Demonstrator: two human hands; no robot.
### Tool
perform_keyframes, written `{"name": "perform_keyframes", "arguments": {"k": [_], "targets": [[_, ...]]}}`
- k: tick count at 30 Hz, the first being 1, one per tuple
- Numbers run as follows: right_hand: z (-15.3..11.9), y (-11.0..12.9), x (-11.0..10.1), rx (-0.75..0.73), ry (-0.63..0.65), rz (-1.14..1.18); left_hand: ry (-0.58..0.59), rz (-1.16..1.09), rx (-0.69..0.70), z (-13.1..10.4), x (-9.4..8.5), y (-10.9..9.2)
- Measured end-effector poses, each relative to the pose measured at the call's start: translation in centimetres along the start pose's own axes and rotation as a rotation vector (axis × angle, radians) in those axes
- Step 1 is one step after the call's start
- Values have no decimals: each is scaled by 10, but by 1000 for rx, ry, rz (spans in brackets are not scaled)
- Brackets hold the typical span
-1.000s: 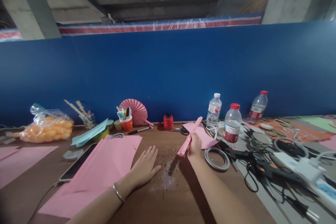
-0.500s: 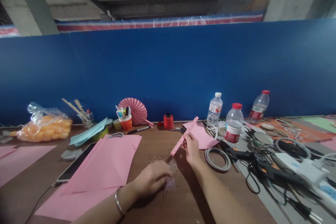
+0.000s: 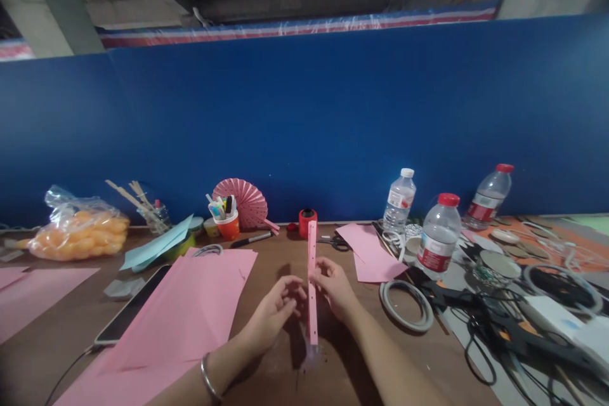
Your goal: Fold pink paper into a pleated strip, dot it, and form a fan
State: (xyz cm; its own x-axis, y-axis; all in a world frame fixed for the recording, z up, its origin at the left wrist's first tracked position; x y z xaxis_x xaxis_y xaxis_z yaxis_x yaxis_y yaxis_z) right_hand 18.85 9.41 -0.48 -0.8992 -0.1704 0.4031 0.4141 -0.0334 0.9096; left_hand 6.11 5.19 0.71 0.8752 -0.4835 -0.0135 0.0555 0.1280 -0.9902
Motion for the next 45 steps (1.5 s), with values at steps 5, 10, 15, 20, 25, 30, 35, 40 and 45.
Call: {"name": "perform_keyframes", "arguments": {"k": [5,10,15,20,25,30,35,40,45], "targets": [[4,-6,3,-15,-11,-71,-171,-48,-151,23,-11,5],[17,-11,1,42,-141,-55,-263,66,-91,59,-31,-1],[32,0,-41,6,-416,123,-389,-90,-106,66,-59,8],[27,9,-83,-137,-585,138,-467,-296,-187,61,-80,26],[23,17,-85,-270,-577,51,-459,-332,-210,65,-78,31],[32,6,-53,-155,-354,-138,-297,-269,-253,71,-62,31],[31,-19,-11,80,-41,-246,-86,-274,-294,71,-34,36],[29,-22,-11,126,-102,-270,-107,-202,-287,69,-27,31],[29,-25,-19,167,-183,-197,84,-143,-453,66,-15,26]]}}
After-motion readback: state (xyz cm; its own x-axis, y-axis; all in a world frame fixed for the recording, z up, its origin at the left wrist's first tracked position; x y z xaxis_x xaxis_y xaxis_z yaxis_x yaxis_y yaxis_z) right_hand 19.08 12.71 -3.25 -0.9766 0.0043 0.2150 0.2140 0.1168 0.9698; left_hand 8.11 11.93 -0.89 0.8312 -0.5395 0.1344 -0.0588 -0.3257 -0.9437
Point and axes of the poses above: each hand's wrist, its own z-axis towards the middle knuckle, its own x-axis out of the palm, y = z × x, the point moved 6 cm from there along z, towards the middle knuckle, and after that the axes turned 3 degrees about y, right-handed, at the moved point
